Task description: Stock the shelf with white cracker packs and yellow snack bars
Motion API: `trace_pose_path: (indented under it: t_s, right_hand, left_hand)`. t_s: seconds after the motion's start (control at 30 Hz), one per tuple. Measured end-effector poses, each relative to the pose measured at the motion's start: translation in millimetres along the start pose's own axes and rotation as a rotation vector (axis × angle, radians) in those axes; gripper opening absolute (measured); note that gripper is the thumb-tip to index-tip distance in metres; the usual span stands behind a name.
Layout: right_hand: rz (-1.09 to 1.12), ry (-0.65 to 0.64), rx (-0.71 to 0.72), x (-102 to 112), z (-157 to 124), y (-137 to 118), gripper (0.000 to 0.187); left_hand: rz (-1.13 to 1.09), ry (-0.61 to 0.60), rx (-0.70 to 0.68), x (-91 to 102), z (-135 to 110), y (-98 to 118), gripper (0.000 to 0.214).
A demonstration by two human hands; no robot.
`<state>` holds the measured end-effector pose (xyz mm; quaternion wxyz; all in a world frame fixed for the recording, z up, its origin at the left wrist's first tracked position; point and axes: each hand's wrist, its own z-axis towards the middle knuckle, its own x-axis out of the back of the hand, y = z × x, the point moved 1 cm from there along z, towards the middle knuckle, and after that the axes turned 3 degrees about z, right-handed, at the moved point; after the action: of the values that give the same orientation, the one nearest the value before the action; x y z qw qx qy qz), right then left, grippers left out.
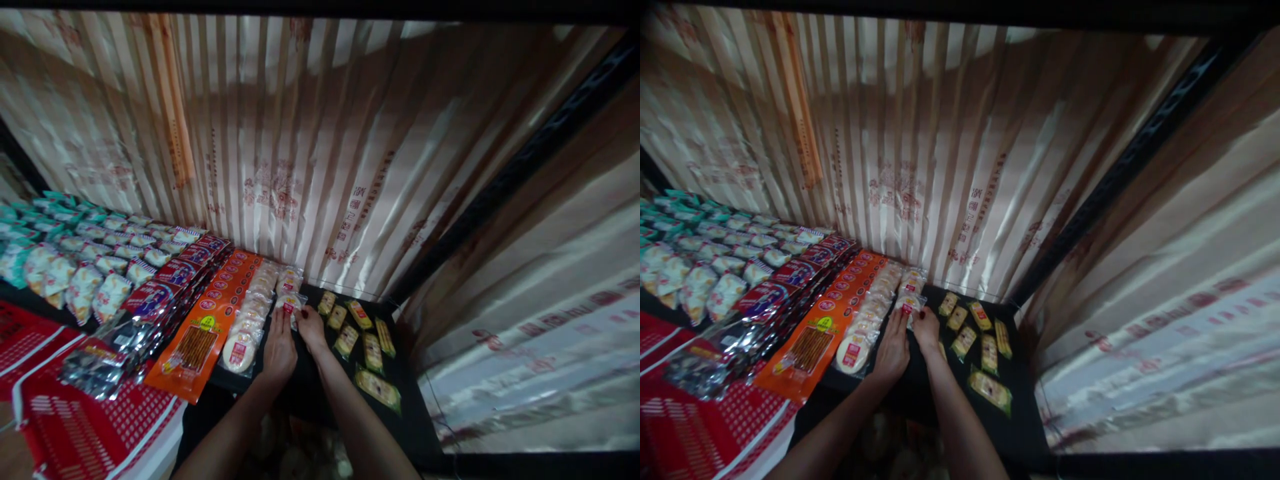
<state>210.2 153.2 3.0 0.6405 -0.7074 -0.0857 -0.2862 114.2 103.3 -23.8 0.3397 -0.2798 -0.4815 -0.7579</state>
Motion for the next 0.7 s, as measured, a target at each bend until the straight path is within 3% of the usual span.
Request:
trace_pose_path:
  t_s: [0.23, 0.47, 0.7]
  right_hand:
    - [-0.097, 0.003, -0.003, -7, 20, -2, 0.020]
    - [-0.197, 0.002, 0.010, -11, 34, -12, 0.019]
    - [-0.270, 0.013, -0.009, -8, 35, -16, 0.021]
  left_hand:
    - [0.073, -0.072, 0.025, -6.6, 16, -6, 0.064]
    - [0.101, -0.028, -0.026, -14.1, 30, -10, 0.071]
    - [0.133, -0.040, -0.025, -14.7, 36, -11, 0.064]
